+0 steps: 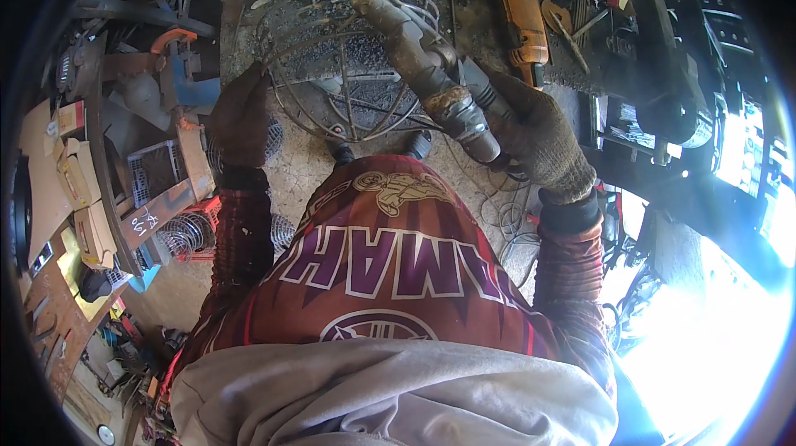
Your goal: The person uses a welding tool to join metal bars of a wireframe structure on a workbench, then repositions the frame to weld different sections.
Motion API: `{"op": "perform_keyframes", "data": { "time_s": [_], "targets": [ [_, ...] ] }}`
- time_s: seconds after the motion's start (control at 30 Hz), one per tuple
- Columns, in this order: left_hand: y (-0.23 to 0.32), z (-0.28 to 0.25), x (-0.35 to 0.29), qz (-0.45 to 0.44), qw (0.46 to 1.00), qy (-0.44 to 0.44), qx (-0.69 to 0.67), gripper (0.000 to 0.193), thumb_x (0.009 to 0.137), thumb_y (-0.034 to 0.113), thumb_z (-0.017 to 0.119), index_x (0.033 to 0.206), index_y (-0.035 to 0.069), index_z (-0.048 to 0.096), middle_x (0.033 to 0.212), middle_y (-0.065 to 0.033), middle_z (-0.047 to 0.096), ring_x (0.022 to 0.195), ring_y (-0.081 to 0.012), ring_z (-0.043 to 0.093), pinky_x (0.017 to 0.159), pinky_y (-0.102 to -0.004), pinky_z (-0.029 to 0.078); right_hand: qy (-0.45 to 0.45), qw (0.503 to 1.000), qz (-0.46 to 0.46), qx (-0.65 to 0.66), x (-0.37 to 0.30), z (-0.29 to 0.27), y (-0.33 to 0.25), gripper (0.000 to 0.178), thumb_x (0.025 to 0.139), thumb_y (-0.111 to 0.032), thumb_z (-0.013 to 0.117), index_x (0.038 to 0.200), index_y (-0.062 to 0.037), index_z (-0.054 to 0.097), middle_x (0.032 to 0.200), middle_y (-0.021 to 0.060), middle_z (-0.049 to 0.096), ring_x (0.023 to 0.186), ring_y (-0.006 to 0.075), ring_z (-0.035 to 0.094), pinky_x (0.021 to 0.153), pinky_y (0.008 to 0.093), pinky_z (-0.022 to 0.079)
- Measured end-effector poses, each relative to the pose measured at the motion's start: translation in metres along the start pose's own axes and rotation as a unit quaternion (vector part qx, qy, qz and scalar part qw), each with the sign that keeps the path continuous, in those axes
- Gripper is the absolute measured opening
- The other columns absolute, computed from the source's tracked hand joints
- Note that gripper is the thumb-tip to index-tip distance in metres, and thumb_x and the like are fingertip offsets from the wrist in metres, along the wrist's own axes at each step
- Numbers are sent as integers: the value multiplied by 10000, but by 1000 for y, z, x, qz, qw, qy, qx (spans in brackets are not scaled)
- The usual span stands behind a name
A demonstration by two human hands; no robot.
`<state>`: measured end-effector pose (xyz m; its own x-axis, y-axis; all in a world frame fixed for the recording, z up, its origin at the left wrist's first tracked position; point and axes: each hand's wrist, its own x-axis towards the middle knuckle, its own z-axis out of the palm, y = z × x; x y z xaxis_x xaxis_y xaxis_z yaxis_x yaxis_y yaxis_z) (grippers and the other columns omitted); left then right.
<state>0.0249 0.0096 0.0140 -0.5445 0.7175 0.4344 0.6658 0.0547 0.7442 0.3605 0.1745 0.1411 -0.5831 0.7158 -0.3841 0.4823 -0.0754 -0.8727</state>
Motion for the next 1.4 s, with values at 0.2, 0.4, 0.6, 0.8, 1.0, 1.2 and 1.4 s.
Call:
{"op": "perform_keyframes", "data": {
  "time_s": [0.2,0.4,0.6,0.8,1.0,1.2,1.4],
  "targets": [
    [-3,-1,-1,-5,1000,-6,5,242,891,35,754,1131,64,763,1009,-118,758,898,-182,717,791,-306,556,-19,999,6,-38,-1,-2,-5,520,1007,-262,671,1437,-4,532,1055,67,726,860,57,649,737,256,542],
    [4,-2,2,0,1000,-9,28,229,900,52,746,1128,58,761,1001,-118,758,902,-189,717,802,-315,552,-1,1000,-11,17,-1,-12,16,576,994,-251,685,1454,38,494,1213,132,696,1093,114,631,950,314,510],
    [4,-2,1,-11,999,-17,38,222,907,64,742,1127,57,760,1012,-117,757,910,-190,717,805,-314,549,-32,994,-33,97,-4,-10,19,614,960,-222,720,1464,35,482,1272,135,669,1141,124,617,979,311,502],
    [3,-3,-1,-14,999,-10,32,221,903,64,747,1124,57,760,1016,-117,758,909,-194,718,807,-317,551,-8,1000,2,29,-5,-2,5,582,966,-196,711,1464,12,494,1226,104,689,1057,109,645,911,291,532],
    [0,0,-1,-6,1000,-6,23,218,902,62,749,1120,58,764,1020,-118,758,911,-195,719,812,-321,555,-12,1000,3,13,-4,0,-3,538,986,-207,694,1450,0,517,1194,79,699,1027,92,648,880,284,542],
    [5,-3,0,-18,999,-9,35,218,900,61,754,1117,59,766,1023,-115,758,914,-188,718,817,-316,555,-42,999,-21,14,-2,0,-5,558,986,-252,701,1450,-3,517,1190,86,700,1034,90,645,887,285,541],
    [0,-1,-1,-15,1000,-3,20,227,894,55,759,1121,62,767,1020,-111,758,925,-179,715,829,-313,556,-26,999,-34,-13,-2,1,-4,577,978,-273,713,1454,-14,515,1160,80,706,996,80,646,863,280,541]
  ]
}}
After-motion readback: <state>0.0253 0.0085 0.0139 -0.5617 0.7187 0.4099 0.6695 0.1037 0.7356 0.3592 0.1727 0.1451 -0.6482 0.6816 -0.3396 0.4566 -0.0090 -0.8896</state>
